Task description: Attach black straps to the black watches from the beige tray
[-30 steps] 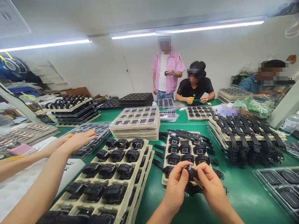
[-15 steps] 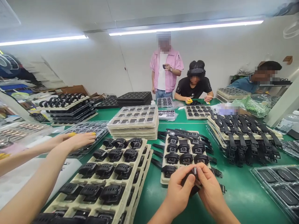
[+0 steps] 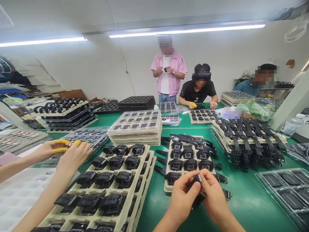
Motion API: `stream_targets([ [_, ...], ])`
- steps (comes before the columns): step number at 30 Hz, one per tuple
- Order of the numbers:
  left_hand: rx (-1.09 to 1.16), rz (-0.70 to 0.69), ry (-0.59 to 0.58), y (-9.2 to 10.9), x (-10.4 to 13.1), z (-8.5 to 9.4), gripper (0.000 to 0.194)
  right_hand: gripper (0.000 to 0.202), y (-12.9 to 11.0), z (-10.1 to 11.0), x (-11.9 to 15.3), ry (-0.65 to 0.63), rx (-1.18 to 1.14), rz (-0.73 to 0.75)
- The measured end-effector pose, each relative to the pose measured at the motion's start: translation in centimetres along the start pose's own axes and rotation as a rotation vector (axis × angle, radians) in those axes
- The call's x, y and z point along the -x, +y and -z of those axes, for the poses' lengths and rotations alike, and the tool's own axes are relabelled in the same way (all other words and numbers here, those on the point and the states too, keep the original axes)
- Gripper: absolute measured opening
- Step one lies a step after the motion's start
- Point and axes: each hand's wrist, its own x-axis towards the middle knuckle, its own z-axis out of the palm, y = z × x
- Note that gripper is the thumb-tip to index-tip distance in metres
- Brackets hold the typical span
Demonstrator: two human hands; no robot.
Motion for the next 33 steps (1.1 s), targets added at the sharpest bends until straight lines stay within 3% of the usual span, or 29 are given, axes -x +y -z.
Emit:
stream_targets([
  [5,-0.014,-0.011,-0.034,0.1,0.1,-0.1,0.054,0.032,0.3,1.4,-0.3,0.016,0.062,0.047],
  [10,-0.021,-0.038,-0.119,0.2,0.1,0.0,0.059,0.040,-0.9,1.9,-0.7,-0.157,0.355,0.060],
  [14,0.131,0.102,-0.218,0.3,0.1,0.1,0.059,0.031,-2.5,1.5,-0.6,-0.217,0.362,0.101],
  [18,0.306,0.357,-0.232,0.3,0.1,-0.4,0.052,0.040,-3.4,0.7,-0.2,-0.080,0.203,-0.065],
  [21,0.353,0.477,-0.288,0.0,0.3,-0.8,0.049,0.039,-3.6,0.4,-0.2,0.079,0.155,-0.091],
  [24,0.384,0.517,-0.363,-0.6,0.5,-1.1,0.046,0.035,-3.9,0.6,-0.6,0.181,0.102,-0.058],
  [27,0.446,0.536,-0.359,-1.0,0.6,-1.4,0.042,0.036,-4.2,0.8,-1.0,0.236,0.085,-0.029],
  [33,0.522,0.538,-0.426,-0.9,0.4,-1.4,0.037,0.039,-4.5,0.6,-1.0,0.234,0.113,0.002],
])
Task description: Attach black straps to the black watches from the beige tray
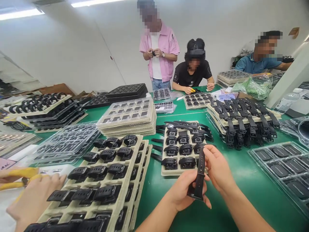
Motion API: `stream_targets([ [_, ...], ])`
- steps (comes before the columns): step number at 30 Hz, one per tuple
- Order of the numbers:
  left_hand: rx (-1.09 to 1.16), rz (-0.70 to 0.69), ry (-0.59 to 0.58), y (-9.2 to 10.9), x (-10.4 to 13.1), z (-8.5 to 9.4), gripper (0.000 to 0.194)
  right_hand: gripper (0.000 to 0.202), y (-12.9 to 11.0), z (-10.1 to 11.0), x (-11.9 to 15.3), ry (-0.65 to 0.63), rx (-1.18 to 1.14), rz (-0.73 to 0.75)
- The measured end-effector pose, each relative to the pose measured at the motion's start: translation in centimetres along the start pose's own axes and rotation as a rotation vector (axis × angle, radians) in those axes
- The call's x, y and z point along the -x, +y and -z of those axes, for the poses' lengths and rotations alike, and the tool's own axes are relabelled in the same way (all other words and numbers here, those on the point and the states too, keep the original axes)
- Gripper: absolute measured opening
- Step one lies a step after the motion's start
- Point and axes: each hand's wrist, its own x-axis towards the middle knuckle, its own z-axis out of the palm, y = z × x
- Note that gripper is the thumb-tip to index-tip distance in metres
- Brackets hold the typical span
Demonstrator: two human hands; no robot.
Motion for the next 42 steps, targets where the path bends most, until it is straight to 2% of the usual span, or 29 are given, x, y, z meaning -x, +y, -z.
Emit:
stream_targets([
  [9,-0.018,0.045,0.009,0.0,0.1,0.2,0.039,0.038,-0.1,-0.1,-0.1,0.042,-0.031,0.010],
  [16,-0.027,0.015,-0.009,-0.5,0.1,0.3,0.044,0.040,-0.3,-0.2,-0.1,0.044,-0.044,0.004],
  [19,-0.138,0.004,-0.005,-0.2,0.2,0.0,0.049,0.038,-0.3,0.0,-0.2,0.035,-0.021,0.007],
  [21,-0.414,-0.099,0.078,0.2,0.4,-0.2,0.049,0.038,-0.4,0.3,-0.2,-0.001,0.024,0.041],
  [24,-1.019,-0.417,0.312,0.9,0.7,-0.1,0.036,0.041,-0.5,0.8,0.1,-0.109,0.249,0.191],
  [27,-1.379,-0.640,0.387,1.5,1.0,0.5,0.031,0.031,-0.1,0.8,0.6,-0.250,0.538,0.264],
  [29,-1.474,-0.714,0.389,1.6,1.1,1.0,0.031,0.029,0.3,0.5,0.8,-0.258,0.537,0.222],
  [33,-1.469,-0.848,0.405,1.4,1.3,1.7,0.032,0.044,1.2,0.0,0.8,-0.171,0.198,0.026],
  [36,-1.451,-0.986,0.363,1.3,1.4,1.8,0.034,0.047,1.4,-0.2,0.6,-0.135,0.042,-0.054],
  [39,-1.505,-1.072,0.344,1.3,1.3,1.7,0.027,0.047,1.6,-0.2,0.7,-0.105,0.014,-0.055],
  [42,-1.538,-1.127,0.404,1.2,1.1,1.6,0.025,0.043,2.0,0.0,1.0,-0.085,0.042,0.014],
])
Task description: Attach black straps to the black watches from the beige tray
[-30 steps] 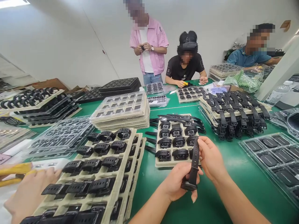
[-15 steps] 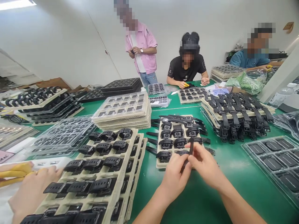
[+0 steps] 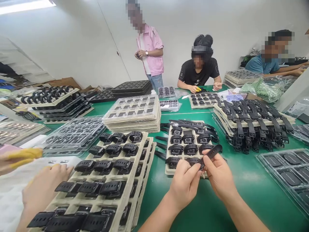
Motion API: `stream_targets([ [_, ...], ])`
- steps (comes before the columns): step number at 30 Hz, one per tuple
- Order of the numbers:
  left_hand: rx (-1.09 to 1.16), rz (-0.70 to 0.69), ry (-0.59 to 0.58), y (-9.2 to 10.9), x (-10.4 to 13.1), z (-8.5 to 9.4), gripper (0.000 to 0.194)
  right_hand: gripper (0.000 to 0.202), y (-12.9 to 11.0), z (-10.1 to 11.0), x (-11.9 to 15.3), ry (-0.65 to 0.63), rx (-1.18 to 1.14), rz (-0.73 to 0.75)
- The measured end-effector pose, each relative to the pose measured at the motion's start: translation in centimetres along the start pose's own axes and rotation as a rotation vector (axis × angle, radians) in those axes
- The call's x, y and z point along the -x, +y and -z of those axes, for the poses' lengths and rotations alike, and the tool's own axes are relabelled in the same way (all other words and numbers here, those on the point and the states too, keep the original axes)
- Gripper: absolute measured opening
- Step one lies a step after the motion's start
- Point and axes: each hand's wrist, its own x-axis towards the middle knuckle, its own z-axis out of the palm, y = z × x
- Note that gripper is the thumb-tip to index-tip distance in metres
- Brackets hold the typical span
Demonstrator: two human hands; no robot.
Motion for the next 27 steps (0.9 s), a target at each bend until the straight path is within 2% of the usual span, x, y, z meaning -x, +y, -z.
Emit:
stream_targets([
  [3,-0.026,0.006,0.048,0.0,0.0,0.0,0.024,0.039,0.3,0.4,0.2,-0.087,0.090,0.068],
  [7,0.007,0.122,0.059,-0.1,0.0,0.1,0.018,0.038,0.0,0.4,0.2,-0.252,0.320,0.216],
  [11,0.165,0.332,0.061,0.1,0.3,-0.1,0.019,0.032,-0.5,0.0,0.6,-0.356,0.505,0.322],
  [15,0.515,0.638,0.163,0.3,0.4,-0.3,0.030,0.038,-0.1,-0.1,1.1,-0.457,0.601,0.319],
  [21,0.919,0.890,0.369,0.6,-0.9,0.2,0.046,0.057,0.5,0.1,1.4,-0.338,0.672,0.267],
  [24,1.074,0.954,0.390,0.9,-1.6,0.4,0.047,0.049,0.2,-0.1,1.6,-0.332,0.717,0.286],
  [27,1.104,0.934,0.359,0.9,-1.7,0.7,0.044,0.044,-0.2,-0.3,1.8,-0.341,0.780,0.312],
])
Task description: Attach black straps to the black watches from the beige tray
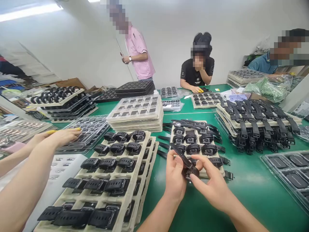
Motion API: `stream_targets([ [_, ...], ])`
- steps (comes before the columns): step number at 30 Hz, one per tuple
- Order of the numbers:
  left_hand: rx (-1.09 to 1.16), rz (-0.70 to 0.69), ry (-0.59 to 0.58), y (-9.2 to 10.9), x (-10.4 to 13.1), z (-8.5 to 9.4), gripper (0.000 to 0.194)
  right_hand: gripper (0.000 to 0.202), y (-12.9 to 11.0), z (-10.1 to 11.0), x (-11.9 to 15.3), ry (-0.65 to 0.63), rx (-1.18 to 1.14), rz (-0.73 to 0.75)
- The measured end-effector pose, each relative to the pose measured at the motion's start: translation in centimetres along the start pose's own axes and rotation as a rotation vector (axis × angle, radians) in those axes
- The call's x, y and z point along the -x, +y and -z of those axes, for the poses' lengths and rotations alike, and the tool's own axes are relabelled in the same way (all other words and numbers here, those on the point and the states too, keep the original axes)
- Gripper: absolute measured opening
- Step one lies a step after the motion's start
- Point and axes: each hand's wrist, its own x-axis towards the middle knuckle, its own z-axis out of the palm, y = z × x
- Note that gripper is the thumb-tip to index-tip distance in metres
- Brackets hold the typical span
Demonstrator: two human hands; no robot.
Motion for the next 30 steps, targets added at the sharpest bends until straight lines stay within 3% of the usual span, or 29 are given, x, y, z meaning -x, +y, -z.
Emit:
stream_targets([
  [3,-0.091,0.006,-0.172,-0.3,0.4,0.7,0.042,0.045,-0.4,0.2,0.0,-0.055,0.003,-0.008],
  [7,-0.176,0.045,-0.341,-0.7,0.7,1.6,0.043,0.018,-0.3,0.0,-0.3,-0.107,-0.077,-0.018],
  [12,-0.250,0.015,-0.449,-0.1,0.2,1.9,0.053,0.012,1.0,0.0,-0.5,0.088,-0.171,0.041],
  [14,-0.401,0.003,-0.450,0.4,-0.2,1.9,0.059,0.013,1.4,0.5,-0.6,0.186,-0.250,0.011],
  [17,-0.538,0.045,-0.387,0.7,-0.4,1.7,0.050,0.017,1.7,1.1,-0.8,0.240,-0.325,-0.024],
  [24,-0.389,0.093,-0.297,0.4,-1.1,1.4,0.045,0.023,1.7,1.5,-1.3,0.098,-0.198,-0.019],
  [28,-0.274,0.113,-0.190,-0.4,-0.4,1.0,0.053,0.028,2.6,2.5,-0.5,0.117,-0.092,0.027],
  [30,-0.284,0.130,-0.174,-0.8,0.2,0.6,0.062,0.032,3.8,1.8,-0.7,0.156,-0.026,0.067],
])
